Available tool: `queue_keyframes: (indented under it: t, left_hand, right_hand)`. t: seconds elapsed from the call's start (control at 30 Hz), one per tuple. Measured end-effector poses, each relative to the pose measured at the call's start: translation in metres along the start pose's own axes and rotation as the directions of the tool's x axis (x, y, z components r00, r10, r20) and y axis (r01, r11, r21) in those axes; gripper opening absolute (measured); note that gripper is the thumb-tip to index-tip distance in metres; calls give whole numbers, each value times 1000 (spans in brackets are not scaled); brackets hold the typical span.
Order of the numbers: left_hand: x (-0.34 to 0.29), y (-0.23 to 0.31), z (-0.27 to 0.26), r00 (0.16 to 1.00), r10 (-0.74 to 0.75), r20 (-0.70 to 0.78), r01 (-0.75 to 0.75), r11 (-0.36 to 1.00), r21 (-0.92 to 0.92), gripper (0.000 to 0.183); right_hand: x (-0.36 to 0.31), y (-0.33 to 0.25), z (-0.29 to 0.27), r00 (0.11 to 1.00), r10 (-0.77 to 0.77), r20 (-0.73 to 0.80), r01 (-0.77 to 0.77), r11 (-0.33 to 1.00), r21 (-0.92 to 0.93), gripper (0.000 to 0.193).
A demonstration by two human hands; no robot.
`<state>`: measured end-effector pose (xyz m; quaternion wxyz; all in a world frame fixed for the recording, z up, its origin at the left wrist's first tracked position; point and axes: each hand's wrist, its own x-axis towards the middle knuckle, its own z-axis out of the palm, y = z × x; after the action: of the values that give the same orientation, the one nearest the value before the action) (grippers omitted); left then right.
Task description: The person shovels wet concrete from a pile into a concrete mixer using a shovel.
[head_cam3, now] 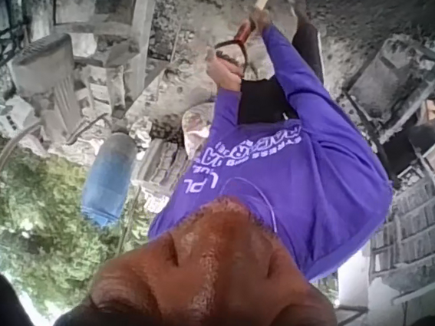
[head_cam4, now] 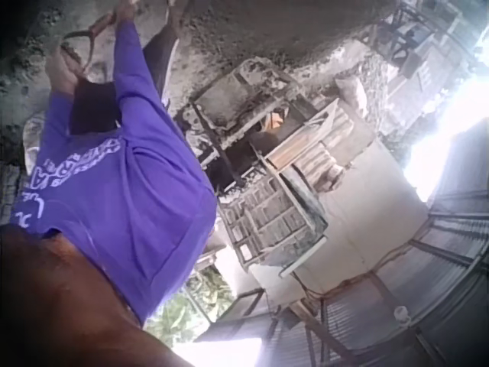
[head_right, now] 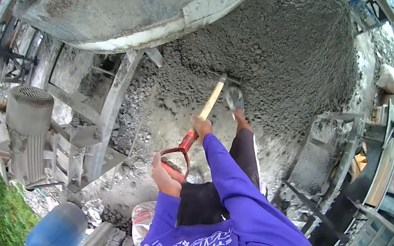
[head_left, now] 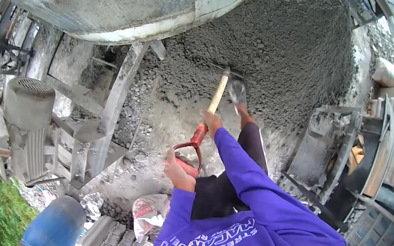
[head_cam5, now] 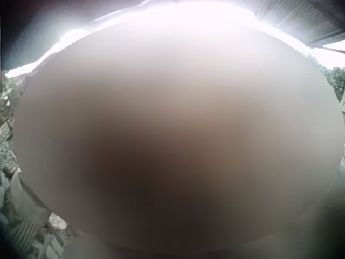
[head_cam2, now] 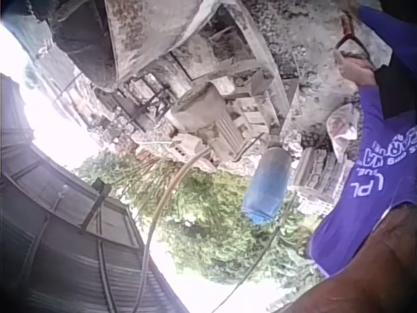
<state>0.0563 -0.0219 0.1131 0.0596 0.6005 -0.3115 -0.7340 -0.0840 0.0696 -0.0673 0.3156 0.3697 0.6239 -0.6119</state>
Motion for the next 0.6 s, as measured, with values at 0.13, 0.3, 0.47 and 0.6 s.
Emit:
queue_keyframes:
  t: [0.13,0.3,0.47,0.6]
  left_hand:
    - [22,-46,-11,915,349,-203,-225,857,463,43]
    - [158,-198,-180,766,489,-418,-134,757,639,53]
    - [240,-260,-175,707,-143,-692,220,975,23,67]
    - [174,-210,-135,444,379,-812,-88,920,381,65]
  right_hand:
    - [23,8,-46,995,99,21,-95,985,-147,47]
    - [150,53,-51,956,290,-50,-293,919,-264,54]
    - [362,25,-97,986,-6,-165,30,990,140,32]
    - [372,38,-72,983,176,-43,-167,972,166,14]
